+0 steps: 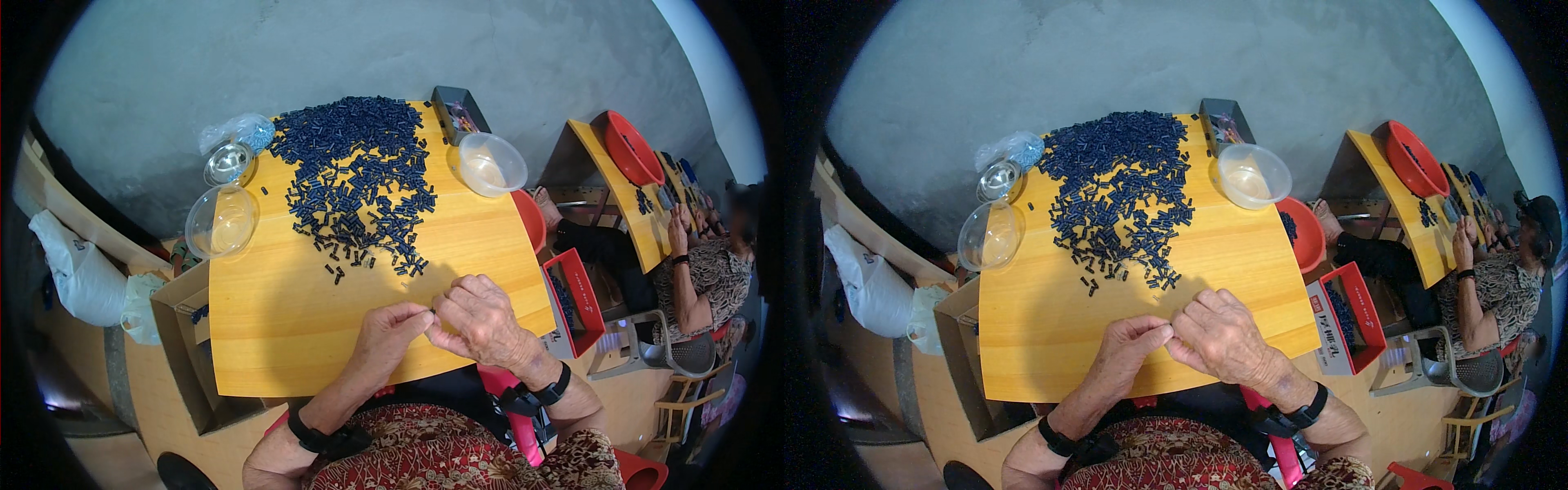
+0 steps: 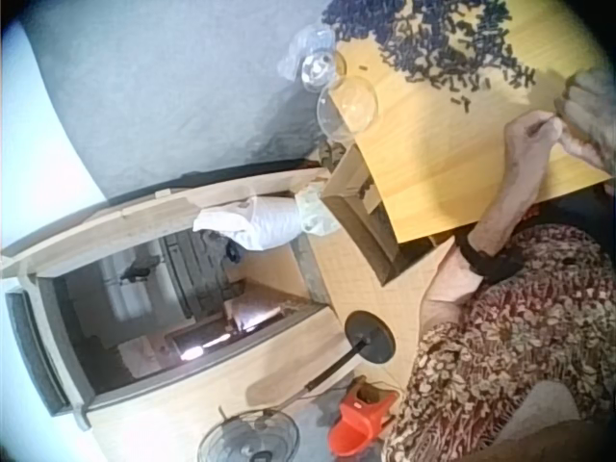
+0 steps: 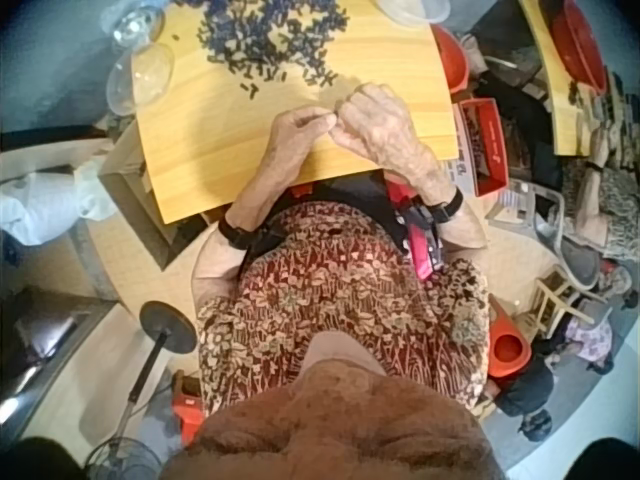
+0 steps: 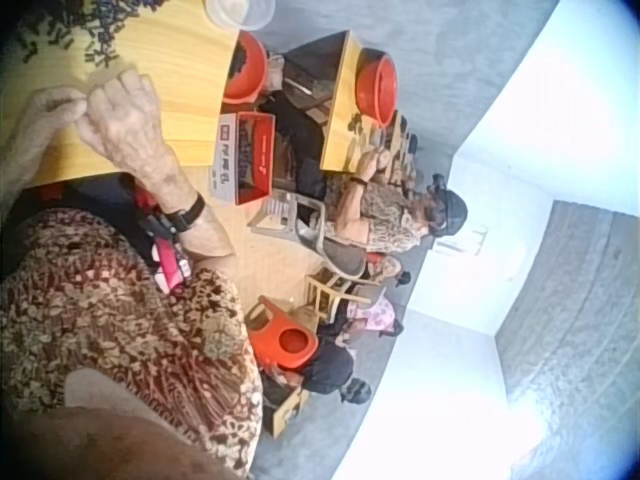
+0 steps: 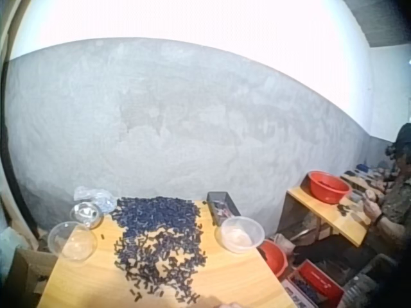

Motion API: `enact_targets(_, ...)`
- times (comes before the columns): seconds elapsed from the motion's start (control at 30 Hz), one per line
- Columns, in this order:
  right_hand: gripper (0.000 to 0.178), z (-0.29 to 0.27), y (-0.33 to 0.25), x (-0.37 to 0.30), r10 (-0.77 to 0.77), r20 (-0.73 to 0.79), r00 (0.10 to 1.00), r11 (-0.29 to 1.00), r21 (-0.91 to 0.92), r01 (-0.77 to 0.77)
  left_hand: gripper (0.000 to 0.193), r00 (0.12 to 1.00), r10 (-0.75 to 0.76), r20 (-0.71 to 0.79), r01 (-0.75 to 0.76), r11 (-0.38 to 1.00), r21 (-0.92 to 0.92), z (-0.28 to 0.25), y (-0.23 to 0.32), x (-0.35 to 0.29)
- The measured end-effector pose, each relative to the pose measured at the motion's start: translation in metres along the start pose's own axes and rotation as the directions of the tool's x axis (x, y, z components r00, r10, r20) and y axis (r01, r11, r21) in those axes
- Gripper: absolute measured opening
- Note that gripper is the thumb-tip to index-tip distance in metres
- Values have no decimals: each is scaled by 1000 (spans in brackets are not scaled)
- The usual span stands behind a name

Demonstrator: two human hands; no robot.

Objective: Sorting small blue plastic components on a wooden table into different containers.

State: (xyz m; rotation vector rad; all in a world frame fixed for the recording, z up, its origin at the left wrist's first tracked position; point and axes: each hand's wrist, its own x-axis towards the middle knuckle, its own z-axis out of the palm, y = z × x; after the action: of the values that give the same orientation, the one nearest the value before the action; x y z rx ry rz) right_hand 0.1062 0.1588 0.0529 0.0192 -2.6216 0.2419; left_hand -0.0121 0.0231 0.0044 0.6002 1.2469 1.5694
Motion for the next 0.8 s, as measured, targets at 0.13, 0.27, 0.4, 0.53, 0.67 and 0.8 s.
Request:
enact_targets(0.13, 18, 4, 1, -3, 2, -3, 1000, 999, 52, -2, 16, 999, -32, 19, 33, 998, -61, -3, -4, 1)
enact_targets(0.27, 18, 5, 2, -1, 18, -56, 998, 996, 86, -13, 23, 999, -50, 22, 52, 994, -98, -1, -2, 0)
enact_targets(0.4, 21, 4, -3, 2, 52, -55, 997, 993, 111, -45, 27, 997, 26, -68, -25, 1000, 3, 5, 0, 4)
enact_targets(0.53, 24, 15, -15, 6, 43, -73, 996, 980, 199, -28, 33, 973, 193, -129, -208, 971, -115, 16, -3, 12)
enact_targets(0.67, 25, 31, -14, 0, 41, -78, 996, 967, 253, -20, 35, 971, 195, -138, -222, 948, -227, 21, 3, 12)
enact_targets(0.8, 27, 41, -13, -8, 79, -31, 996, 946, 317, -65, 37, 989, 116, -88, -137, 950, -280, 16, -3, 12)
